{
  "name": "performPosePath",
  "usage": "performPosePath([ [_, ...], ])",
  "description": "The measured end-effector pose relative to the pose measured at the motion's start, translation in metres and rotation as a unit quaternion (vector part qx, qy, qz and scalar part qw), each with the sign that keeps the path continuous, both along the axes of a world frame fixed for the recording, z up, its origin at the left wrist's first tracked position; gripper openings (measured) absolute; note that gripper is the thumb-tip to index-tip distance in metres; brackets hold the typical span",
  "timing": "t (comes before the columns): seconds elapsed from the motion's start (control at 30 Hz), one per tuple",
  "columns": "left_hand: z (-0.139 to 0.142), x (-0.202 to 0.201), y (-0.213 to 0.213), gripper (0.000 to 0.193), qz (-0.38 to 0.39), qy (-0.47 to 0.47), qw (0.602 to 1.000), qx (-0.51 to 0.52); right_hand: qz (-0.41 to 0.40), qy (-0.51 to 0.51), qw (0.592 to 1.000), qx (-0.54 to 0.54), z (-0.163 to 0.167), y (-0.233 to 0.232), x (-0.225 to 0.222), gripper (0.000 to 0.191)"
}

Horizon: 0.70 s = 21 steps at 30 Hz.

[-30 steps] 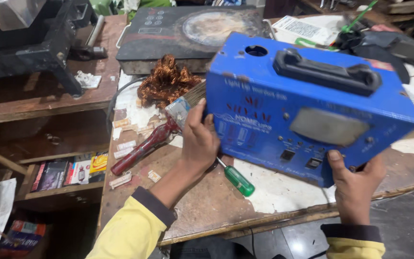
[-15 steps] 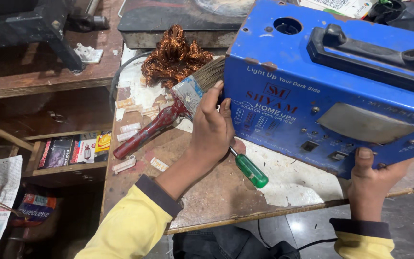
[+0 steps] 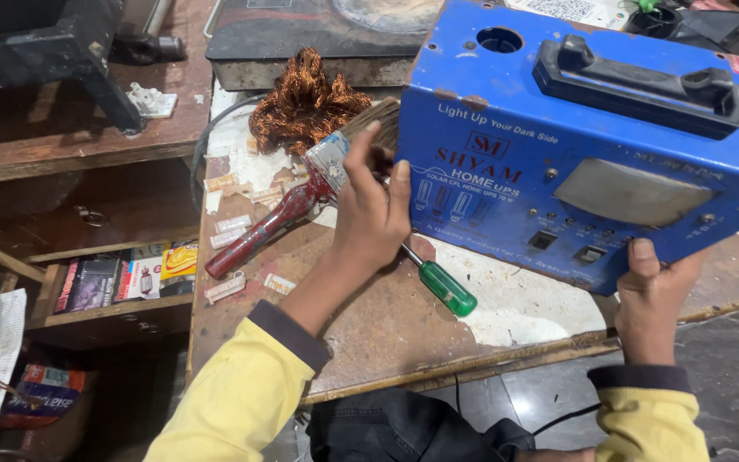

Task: The person assembles a blue home UPS unit on a workbench, using a screwdriver to tighten screws on the front panel and a brush to clean the exterior. The person then flips the unit to reveal the internal wiring and continues cleaning the inside.

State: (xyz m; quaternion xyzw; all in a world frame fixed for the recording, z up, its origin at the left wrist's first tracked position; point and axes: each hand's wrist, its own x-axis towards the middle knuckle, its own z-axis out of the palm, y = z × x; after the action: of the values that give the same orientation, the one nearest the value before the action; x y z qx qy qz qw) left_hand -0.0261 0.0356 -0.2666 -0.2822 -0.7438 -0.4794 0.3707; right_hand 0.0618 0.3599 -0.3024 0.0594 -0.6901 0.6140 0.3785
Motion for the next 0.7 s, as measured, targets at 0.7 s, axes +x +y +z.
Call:
performPosePath([
  [0.7, 0.006, 0.000, 0.017, 0.084, -0.086, -0.215, 0.969, 0.087, -0.030, 0.078, 0.996, 0.042, 0.032, 0.008, -0.021, 0.082],
])
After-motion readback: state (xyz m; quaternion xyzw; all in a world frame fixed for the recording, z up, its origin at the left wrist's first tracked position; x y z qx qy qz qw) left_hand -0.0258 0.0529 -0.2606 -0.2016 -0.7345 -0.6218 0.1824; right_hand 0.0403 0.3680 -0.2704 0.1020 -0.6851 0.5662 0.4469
